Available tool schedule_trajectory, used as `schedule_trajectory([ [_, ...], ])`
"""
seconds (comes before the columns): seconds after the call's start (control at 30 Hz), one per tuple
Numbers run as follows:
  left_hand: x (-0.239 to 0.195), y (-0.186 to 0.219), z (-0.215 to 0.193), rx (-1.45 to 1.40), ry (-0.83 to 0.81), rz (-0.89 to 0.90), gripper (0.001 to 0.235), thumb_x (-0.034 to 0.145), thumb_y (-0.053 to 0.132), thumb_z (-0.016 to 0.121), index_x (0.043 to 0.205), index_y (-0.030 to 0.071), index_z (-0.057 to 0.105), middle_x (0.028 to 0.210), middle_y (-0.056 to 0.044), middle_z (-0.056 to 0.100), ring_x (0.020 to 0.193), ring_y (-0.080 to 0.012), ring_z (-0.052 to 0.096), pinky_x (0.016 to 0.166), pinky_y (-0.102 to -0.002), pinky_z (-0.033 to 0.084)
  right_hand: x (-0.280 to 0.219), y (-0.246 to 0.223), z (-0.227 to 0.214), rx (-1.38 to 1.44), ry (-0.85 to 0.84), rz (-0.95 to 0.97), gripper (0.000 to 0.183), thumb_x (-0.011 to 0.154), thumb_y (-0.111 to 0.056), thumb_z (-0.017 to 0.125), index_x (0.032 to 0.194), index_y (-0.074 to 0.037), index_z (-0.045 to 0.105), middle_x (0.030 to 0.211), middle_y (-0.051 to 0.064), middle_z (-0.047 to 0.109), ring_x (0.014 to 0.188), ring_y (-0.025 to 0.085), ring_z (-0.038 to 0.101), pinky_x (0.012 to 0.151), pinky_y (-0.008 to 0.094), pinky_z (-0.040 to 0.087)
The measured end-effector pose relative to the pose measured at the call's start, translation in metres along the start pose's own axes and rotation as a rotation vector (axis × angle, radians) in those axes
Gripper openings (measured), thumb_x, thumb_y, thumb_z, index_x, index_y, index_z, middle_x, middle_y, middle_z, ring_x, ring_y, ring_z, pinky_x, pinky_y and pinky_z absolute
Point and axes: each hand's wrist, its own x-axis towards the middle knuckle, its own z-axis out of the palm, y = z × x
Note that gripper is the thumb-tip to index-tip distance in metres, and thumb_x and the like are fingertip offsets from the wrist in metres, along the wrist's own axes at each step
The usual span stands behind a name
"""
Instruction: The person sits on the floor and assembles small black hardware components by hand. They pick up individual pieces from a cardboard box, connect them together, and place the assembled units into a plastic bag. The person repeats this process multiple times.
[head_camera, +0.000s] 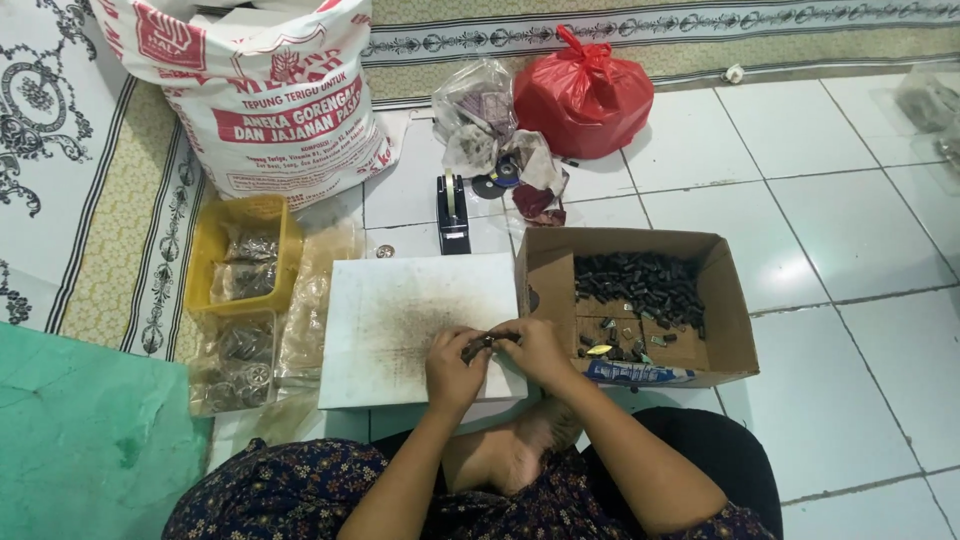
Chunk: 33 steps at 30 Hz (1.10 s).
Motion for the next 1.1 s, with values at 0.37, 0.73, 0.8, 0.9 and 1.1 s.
schedule_trajectory([
  [0.37,-0.013,0.029,-0.008,-0.035,0.047,0.099,0.039,0.080,0.004,0.076,0.117,0.011,0.073,0.109,-0.012,0.064,0.106,-0.0325,0.064,0.087,-0.042,0.056,0.013,0.015,-0.061,-0.002,0.123,0.064,0.023,0.084,-0.002,0.076,0.107,-0.002,0.080,0.105,0.021,0.078,0.103,0.041,0.072,0.089,0.046,0.059],
  [0.73,0.031,0.084,0.146,0.123,-0.289,0.411,0.017,0.083,0.007,0.068,0.098,0.000,0.072,0.090,-0.018,0.062,0.090,-0.0355,0.065,0.076,-0.044,0.057,-0.005,0.090,-0.184,0.082,0.461,0.435,0.026,0.086,-0.015,0.082,0.111,-0.009,0.079,0.104,0.018,0.077,0.101,0.040,0.072,0.070,0.046,0.062],
  [0.8,0.043,0.083,0.180,0.269,-0.447,0.330,0.018,0.081,0.009,0.070,0.097,0.001,0.074,0.089,-0.015,0.067,0.089,-0.0303,0.069,0.073,-0.039,0.059,-0.020,0.075,-0.189,0.104,0.441,0.549,0.023,0.085,-0.013,0.082,0.107,-0.011,0.079,0.103,0.017,0.077,0.095,0.037,0.074,0.067,0.044,0.065],
  [0.9,0.056,0.015,0.269,0.486,-0.404,0.307,0.006,0.081,0.002,0.067,0.085,0.001,0.072,0.078,-0.014,0.067,0.078,-0.0266,0.069,0.066,-0.033,0.059,0.024,0.208,-0.157,0.003,0.387,0.584,0.026,0.074,-0.012,0.090,0.099,-0.013,0.083,0.108,0.015,0.077,0.112,0.039,0.069,0.086,0.050,0.062],
  [1.1,0.065,-0.032,0.326,0.583,-0.395,0.291,0.007,0.083,0.003,0.065,0.086,-0.002,0.069,0.074,-0.017,0.065,0.074,-0.0287,0.068,0.063,-0.040,0.060,0.033,0.215,-0.128,-0.140,0.049,0.794,0.024,0.090,-0.014,0.070,0.112,-0.010,0.080,0.118,0.022,0.074,0.116,0.040,0.068,0.090,0.048,0.061],
])
